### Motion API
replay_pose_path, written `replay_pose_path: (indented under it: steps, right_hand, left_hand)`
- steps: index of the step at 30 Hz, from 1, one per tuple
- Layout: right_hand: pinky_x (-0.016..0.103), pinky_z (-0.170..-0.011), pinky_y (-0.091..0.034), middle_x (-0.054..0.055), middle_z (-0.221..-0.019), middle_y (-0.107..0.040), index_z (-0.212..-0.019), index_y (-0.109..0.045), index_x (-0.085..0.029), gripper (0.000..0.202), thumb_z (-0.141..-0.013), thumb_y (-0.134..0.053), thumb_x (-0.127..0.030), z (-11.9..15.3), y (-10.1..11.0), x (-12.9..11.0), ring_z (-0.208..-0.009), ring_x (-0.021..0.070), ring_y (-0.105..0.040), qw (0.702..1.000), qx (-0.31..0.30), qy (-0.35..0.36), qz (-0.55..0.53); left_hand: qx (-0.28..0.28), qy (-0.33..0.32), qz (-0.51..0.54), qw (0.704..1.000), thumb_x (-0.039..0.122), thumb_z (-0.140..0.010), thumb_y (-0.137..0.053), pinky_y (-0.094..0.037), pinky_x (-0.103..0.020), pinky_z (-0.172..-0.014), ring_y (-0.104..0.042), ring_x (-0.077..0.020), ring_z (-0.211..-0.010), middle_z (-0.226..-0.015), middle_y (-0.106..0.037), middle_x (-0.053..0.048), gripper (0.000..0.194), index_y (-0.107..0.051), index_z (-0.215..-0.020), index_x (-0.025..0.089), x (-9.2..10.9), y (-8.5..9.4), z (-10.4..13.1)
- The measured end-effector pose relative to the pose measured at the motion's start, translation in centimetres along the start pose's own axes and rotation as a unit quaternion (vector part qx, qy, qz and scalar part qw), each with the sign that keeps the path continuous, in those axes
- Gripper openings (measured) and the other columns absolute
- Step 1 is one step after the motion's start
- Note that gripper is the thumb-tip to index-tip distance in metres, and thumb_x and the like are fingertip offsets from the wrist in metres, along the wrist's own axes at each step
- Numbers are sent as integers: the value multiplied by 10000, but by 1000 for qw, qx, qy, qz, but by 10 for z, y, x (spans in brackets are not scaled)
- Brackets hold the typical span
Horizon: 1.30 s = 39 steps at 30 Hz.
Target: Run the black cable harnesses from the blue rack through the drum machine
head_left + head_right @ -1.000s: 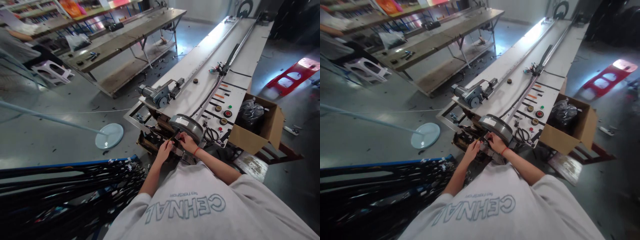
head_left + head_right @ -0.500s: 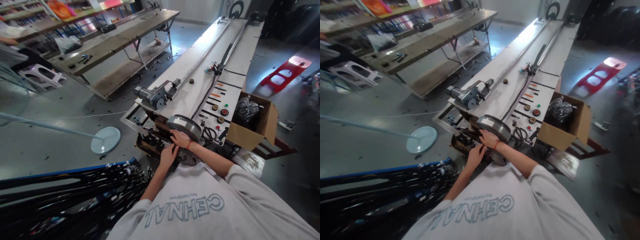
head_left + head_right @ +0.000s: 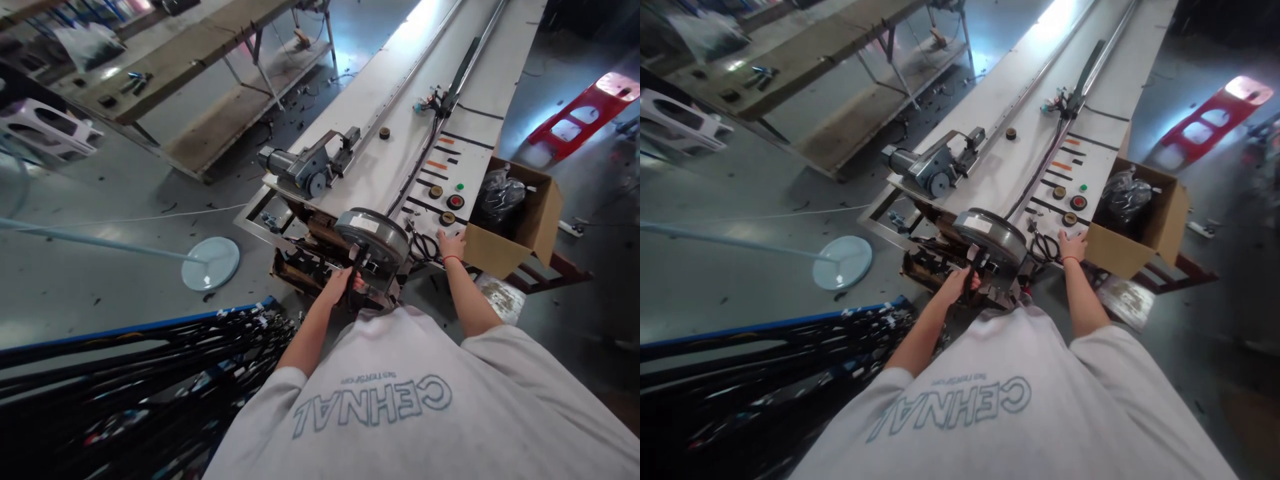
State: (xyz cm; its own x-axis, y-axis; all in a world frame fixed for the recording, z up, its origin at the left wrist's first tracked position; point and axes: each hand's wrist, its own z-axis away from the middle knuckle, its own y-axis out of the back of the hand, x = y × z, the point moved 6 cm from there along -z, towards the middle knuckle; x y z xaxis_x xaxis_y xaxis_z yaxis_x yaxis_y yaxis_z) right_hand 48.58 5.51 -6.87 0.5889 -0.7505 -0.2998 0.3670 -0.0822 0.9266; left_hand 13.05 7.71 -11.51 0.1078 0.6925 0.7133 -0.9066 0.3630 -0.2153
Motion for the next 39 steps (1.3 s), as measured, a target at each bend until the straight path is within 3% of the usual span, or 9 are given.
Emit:
replay_pose_path:
  steps: [4, 8, 14, 19, 22, 25, 31, 35, 39]
  right_hand:
    - [424, -948, -459, 272, -1369, -466, -1436, -401, -103, 682, -945, -380, -576, -4, -12, 23, -1169, 328, -547, 997, 43, -54, -32]
    - [417, -914, -486, 251, -1283, -565, -1415, -403, -98, 766, -871, -498, -630, -15, -16, 49, -1120, 340, -597, 977, 89, -152, -119]
    - [444, -964, -464, 245, -1262, -595, -1352, -450, -110, 795, -807, -563, -678, -17, -20, 52, -1166, 359, -587, 962, 110, -195, -154]
    - [470, -992, -446, 246, -1288, -582, -1372, -440, -113, 833, -789, -566, -694, -17, -19, 52, -1196, 375, -569, 960, 111, -204, -155]
    - [485, -995, -448, 252, -1299, -575, -1361, -459, -109, 827, -777, -592, -679, -19, -19, 54, -1207, 389, -560, 960, 110, -202, -160]
    - [499, -985, -460, 265, -1266, -592, -1341, -483, -112, 819, -765, -605, -681, -22, -20, 56, -1199, 402, -565, 959, 112, -210, -153]
    - [500, -975, -479, 273, -1266, -588, -1345, -495, -133, 824, -750, -608, -693, -29, -20, 57, -1192, 409, -571, 960, 122, -206, -143]
    - [521, -961, -485, 278, -1256, -587, -1314, -511, -143, 805, -746, -598, -707, -29, -19, 57, -1190, 415, -571, 960, 125, -206, -144]
    - [533, -979, -468, 281, -1247, -592, -1291, -511, -108, 799, -747, -620, -684, -29, -18, 56, -1183, 432, -568, 959, 126, -203, -151]
  left_hand:
    - [-19, -34, 52, 998, 469, -819, -647, -419, -236, -582, -491, -83, -535, -624, -583, 10, 344, -632, -797, 126, -4, -1, -1]
    - [-24, -77, 58, 995, 523, -725, -734, -446, -255, -660, -549, -104, -636, -735, -638, -19, 440, -663, -891, 122, -18, -4, 0]
    - [-9, -89, -95, 992, 835, -714, -469, -374, -262, -565, -472, -120, -541, -521, -517, 8, 692, -588, -647, 156, -26, 6, 2]
    - [13, -153, -181, 971, 832, -757, -394, -324, -260, -543, -381, -106, -485, -447, -405, 43, 686, -511, -575, 180, -12, 11, 3]
    - [19, -158, -163, 974, 840, -762, -343, -316, -258, -534, -368, -103, -475, -448, -400, 40, 696, -496, -580, 186, -14, 8, 3]
    - [19, -175, -164, 971, 800, -770, -383, -310, -256, -534, -379, -105, -490, -472, -407, 40, 649, -507, -608, 183, -16, 4, 2]
    - [44, -191, -298, 934, 546, -771, -583, -312, -256, -550, -443, -127, -545, -514, -476, 23, 417, -593, -625, 155, -23, 10, 4]
    - [49, -195, -318, 927, 469, -783, -591, -345, -257, -579, -480, -140, -561, -503, -504, 11, 361, -573, -585, 167, -43, 20, 7]
    - [47, -140, -349, 925, 410, -793, -597, -353, -258, -594, -474, -135, -550, -493, -479, 22, 339, -551, -562, 166, -69, 31, 8]
